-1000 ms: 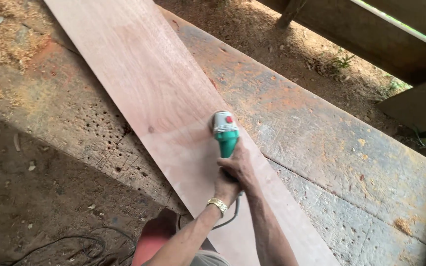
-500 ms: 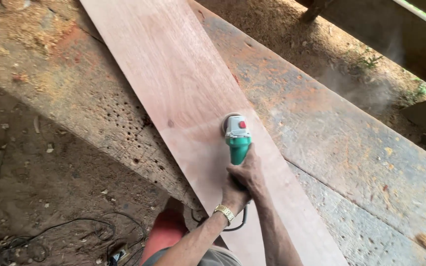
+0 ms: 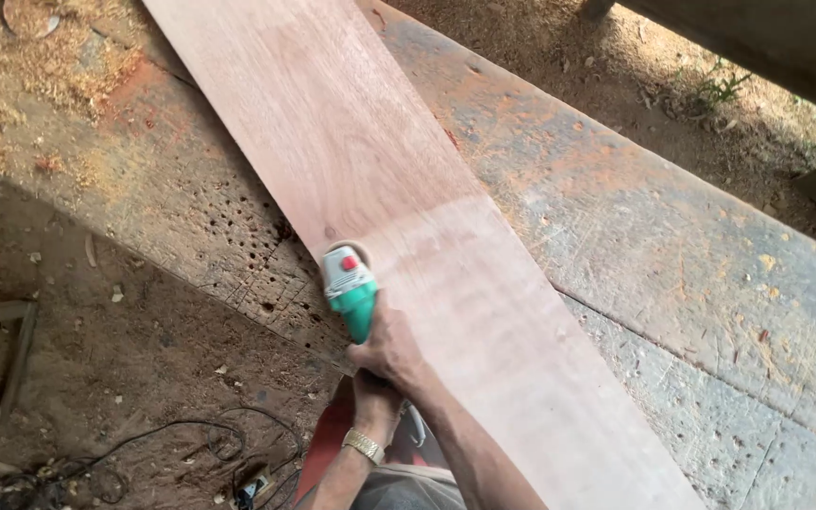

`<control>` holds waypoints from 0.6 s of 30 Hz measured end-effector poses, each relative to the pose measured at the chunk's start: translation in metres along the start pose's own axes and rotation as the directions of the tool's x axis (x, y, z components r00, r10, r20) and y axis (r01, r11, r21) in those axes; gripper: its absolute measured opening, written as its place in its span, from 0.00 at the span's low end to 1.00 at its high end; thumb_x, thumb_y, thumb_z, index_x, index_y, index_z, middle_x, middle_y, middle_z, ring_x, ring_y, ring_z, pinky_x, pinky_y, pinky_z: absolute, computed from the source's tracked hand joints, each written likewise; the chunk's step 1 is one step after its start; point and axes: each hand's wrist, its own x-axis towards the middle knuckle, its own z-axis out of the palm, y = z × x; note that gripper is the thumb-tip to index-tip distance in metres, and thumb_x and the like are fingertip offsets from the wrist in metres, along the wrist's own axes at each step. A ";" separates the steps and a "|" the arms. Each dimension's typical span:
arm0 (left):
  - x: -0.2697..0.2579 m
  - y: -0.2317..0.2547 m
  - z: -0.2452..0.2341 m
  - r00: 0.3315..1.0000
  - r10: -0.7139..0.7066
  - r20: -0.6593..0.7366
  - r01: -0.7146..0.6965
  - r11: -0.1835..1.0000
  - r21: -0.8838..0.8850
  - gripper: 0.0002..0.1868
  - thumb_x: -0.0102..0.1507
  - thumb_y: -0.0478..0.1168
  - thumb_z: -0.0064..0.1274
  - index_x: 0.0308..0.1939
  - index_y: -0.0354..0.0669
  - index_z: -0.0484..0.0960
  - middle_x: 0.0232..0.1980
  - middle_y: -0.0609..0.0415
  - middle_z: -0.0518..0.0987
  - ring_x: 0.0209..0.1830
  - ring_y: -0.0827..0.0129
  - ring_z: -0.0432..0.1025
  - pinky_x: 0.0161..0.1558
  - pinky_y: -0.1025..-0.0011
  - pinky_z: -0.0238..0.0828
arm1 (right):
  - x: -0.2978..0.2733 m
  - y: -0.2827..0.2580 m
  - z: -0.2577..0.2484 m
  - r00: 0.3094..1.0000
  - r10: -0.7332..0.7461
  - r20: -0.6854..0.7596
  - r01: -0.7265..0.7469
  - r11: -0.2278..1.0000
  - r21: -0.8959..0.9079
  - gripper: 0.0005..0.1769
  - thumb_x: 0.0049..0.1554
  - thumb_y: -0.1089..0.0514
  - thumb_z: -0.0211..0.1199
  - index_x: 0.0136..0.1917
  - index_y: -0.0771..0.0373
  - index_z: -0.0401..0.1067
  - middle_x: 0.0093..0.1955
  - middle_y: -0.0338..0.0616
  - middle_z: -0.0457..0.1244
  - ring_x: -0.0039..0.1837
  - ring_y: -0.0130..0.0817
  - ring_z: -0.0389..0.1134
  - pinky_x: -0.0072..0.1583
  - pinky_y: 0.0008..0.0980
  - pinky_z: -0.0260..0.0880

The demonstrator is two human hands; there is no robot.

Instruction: The person uses a handheld electric sander to smooth the surface of a long, rectangular wooden plank resting on a workbench. The person moves the sander back and forth along the length of the plank, covering the entire surface area.

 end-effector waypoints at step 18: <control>0.031 0.103 0.142 0.963 0.104 0.250 -0.066 0.986 -0.156 0.24 0.61 0.38 0.59 0.58 0.38 0.72 0.54 0.49 0.82 0.50 0.73 0.76 0.50 0.70 0.79 | 0.016 0.120 -0.131 0.927 -0.028 -0.374 0.015 0.999 -0.038 0.43 0.37 0.55 0.77 0.59 0.73 0.60 0.43 0.65 0.68 0.46 0.55 0.74 0.47 0.46 0.77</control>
